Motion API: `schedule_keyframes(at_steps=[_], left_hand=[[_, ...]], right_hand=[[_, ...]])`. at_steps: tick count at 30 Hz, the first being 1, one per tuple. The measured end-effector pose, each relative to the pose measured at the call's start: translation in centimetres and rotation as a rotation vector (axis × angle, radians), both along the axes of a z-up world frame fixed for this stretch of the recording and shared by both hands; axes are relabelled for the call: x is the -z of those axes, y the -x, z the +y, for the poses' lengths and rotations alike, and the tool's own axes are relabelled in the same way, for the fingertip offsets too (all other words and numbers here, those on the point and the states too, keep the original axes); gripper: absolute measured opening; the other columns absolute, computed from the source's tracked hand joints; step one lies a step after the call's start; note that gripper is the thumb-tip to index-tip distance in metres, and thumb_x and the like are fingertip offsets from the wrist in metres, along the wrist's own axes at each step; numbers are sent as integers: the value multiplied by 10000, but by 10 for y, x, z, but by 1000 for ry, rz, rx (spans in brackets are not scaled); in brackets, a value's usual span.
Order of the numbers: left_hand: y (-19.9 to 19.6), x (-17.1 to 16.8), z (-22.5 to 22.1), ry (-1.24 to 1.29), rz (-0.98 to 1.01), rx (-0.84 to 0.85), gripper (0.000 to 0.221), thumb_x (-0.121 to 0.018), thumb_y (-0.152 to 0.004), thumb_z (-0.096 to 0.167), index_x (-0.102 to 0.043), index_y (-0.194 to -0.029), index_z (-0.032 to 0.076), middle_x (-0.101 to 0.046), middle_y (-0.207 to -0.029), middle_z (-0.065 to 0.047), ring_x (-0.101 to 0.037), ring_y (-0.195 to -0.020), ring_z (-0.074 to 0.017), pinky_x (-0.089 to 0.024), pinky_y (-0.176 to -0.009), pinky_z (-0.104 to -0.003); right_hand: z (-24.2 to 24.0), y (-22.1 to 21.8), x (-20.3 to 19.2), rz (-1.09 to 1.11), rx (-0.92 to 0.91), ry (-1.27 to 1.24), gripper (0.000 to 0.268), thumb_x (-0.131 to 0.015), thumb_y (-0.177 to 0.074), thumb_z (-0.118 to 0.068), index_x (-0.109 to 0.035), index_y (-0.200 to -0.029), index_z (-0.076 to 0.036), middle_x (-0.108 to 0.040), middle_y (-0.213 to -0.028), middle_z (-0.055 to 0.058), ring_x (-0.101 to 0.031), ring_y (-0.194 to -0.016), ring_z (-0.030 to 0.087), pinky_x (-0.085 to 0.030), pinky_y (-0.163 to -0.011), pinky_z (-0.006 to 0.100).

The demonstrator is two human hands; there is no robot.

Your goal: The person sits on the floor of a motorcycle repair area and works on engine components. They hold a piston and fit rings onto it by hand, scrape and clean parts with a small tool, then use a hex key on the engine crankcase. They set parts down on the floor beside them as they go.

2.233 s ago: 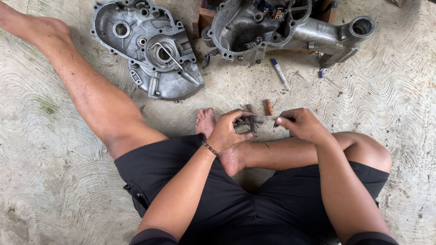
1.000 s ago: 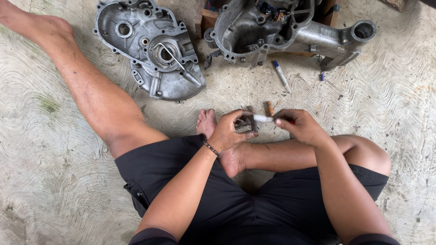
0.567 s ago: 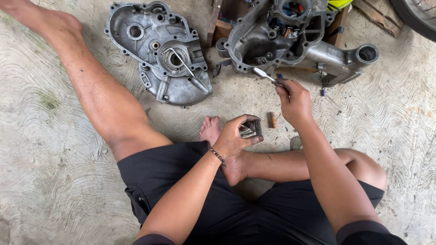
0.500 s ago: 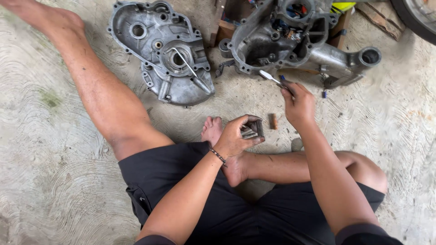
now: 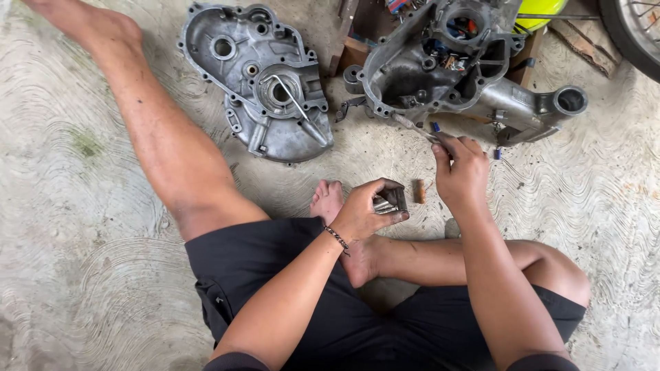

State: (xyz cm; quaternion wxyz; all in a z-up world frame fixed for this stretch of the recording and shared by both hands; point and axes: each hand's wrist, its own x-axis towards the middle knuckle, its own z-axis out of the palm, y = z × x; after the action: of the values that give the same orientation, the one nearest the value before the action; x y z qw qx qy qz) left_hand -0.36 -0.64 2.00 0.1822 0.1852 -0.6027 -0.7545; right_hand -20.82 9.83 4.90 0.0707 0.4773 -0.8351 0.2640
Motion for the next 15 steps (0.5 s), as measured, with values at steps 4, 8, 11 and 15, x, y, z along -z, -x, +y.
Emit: schedule_keyframes(at_steps=[4,8,11,15], left_hand=[[-3,-5,-2,55,-4,21,506,-938,-692,308,-719,-1094,89,-679,-824,-82,-663,-841,-184,-533,-803,-328],[-1,-3,0,44,7,23,507,-946,-680,296,-722,-1077,74,-686,-821,-89,-669,-835,-190,-540,-818,-327],[0,0,3,90,-9,45,502,-939,-678,320,-721,-1070,94,-679,-804,-60,-674,-818,-167,-525,-791,-305],[-2,-1,1,145,9,45,497,-932,-673,298,-716,-1067,87,-683,-810,-79,-687,-808,-188,-534,-789,-316]], right_hand=[[3,15,2,337,69,-227,184,-712,-1048,-373,-792,-1025,-209,-628,-825,4,-640,-834,242,-436,-882,399],[-8,15,-54,507,27,-339,252,-638,-1081,-460,-775,-1013,-259,-580,-837,-23,-595,-849,227,-430,-902,424],[-33,4,-95,633,-80,-417,93,-727,-976,-376,-776,-998,-300,-590,-856,-14,-594,-910,253,-424,-943,483],[-65,5,-108,717,-236,-538,90,-710,-952,-341,-780,-943,-286,-672,-854,1,-627,-929,247,-383,-1059,554]])
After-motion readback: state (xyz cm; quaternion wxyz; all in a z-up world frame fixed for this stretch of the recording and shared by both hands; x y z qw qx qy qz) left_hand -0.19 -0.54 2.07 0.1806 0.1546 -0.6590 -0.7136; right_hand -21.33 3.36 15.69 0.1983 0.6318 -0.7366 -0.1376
